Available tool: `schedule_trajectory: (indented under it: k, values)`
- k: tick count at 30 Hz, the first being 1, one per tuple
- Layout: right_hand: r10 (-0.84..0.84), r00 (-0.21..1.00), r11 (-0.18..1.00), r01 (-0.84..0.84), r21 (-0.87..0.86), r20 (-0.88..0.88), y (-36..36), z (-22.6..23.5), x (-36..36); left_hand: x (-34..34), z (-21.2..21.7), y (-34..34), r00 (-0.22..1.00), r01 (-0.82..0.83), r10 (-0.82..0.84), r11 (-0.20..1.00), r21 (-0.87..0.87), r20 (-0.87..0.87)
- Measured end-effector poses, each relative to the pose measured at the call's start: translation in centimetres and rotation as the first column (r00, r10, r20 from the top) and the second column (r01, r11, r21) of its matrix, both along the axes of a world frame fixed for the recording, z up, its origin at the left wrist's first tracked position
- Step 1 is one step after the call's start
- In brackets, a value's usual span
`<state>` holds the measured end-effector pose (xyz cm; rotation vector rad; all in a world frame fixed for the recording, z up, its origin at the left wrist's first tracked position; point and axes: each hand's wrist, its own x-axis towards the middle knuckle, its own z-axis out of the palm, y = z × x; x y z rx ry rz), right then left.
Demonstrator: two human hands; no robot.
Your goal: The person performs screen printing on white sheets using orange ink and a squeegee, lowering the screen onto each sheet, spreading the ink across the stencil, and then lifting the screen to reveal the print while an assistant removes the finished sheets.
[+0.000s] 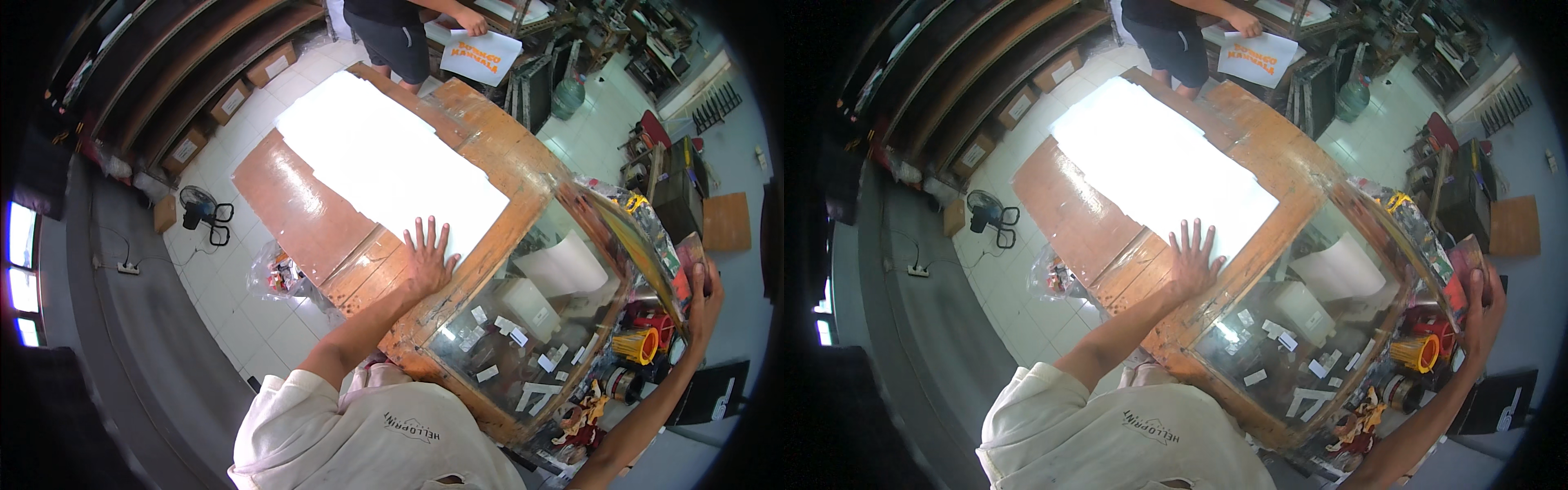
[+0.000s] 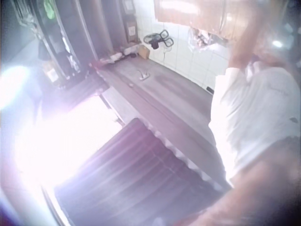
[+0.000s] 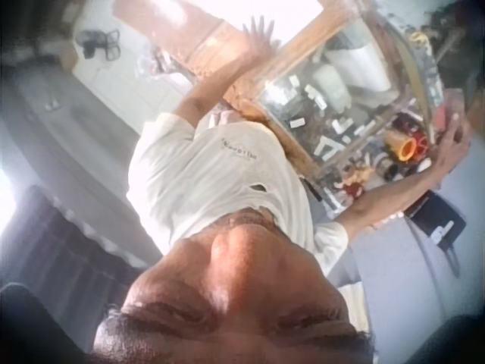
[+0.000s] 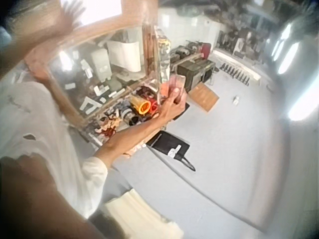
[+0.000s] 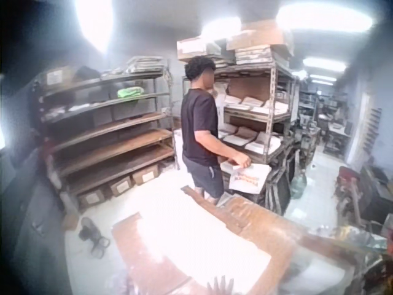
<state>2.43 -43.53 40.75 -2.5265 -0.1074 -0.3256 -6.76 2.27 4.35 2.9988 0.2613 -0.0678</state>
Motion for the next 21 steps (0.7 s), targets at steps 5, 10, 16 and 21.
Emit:
schedule_trajectory:
  k: [5, 10, 16, 21]
  values:
    - [-0.069, 0.995, 0.992, 0.076, -0.105, 0.069, 0.6, 0.0, -0.2, 1.2, 1.8, 0.5, 0.998, -0.011, -0.008, 0.963, -0.269, -0.069]
    - [-0.026, 0.999, 0.996, 0.028, -0.079, 0.018, 1.4, 0.0, -0.8, 6.6, 3.0, 10.9, 0.959, -0.226, 0.271, 0.909, -0.349, 0.086]
    - [-0.012, 0.999, 0.998, 0.014, -0.068, 0.034, 1.4, -0.1, -1.0, 11.0, 3.7, 23.2, 0.876, -0.475, 0.482, 0.870, -0.134, 0.020]
    - [-0.025, 1.000, 0.998, 0.026, -0.056, 0.013, 1.5, 0.0, -1.2, 13.9, 3.5, 27.9, 0.902, -0.431, 0.415, 0.883, -0.187, -0.117]
